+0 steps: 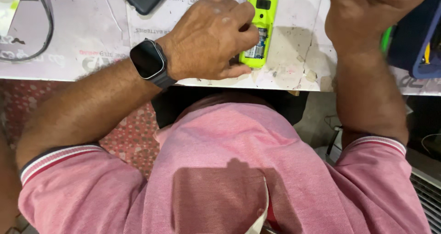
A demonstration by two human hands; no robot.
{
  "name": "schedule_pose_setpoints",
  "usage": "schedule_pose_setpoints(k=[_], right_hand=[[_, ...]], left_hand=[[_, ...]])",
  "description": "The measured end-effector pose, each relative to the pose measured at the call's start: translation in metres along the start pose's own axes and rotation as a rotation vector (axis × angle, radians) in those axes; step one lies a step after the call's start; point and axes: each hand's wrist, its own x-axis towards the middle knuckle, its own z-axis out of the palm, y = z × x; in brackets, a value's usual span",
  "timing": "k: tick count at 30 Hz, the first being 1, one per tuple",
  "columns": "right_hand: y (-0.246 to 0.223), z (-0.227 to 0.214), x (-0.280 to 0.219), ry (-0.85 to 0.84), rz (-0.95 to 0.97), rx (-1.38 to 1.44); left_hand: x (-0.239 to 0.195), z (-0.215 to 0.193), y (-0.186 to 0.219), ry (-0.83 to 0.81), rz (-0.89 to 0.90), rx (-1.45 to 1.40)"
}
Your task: The person removes the back cover of a black feature phone, then uses a green screwdriver to unscrew and adjust internal components of a lime-green feature phone. The person handles both phones and the screwdriver throughout the clip.
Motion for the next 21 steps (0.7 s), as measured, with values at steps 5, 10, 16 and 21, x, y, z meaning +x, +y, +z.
schedule_pose_setpoints(k=[5, 10, 16, 21], right_hand=[[0.002, -0.002, -0.013, -0.005, 0.187, 0.133], [0.013, 0.009, -0.006, -0.004, 0.036, 0.165], [0.000, 0.022, -0.002, -0.090, 0.022, 0.209], [-0.015, 0.024, 0.006, -0.127, 0.071, 0.267]], left_hand=[[-0.001, -0.003, -0.010, -0.003, 0.044, -0.079], [0.001, -0.004, -0.011, -0.035, 0.050, -0.118], [0.000, -0.003, -0.014, -0.038, 0.057, -0.114], [0.000, -0.004, -0.015, -0.035, 0.070, -0.109]])
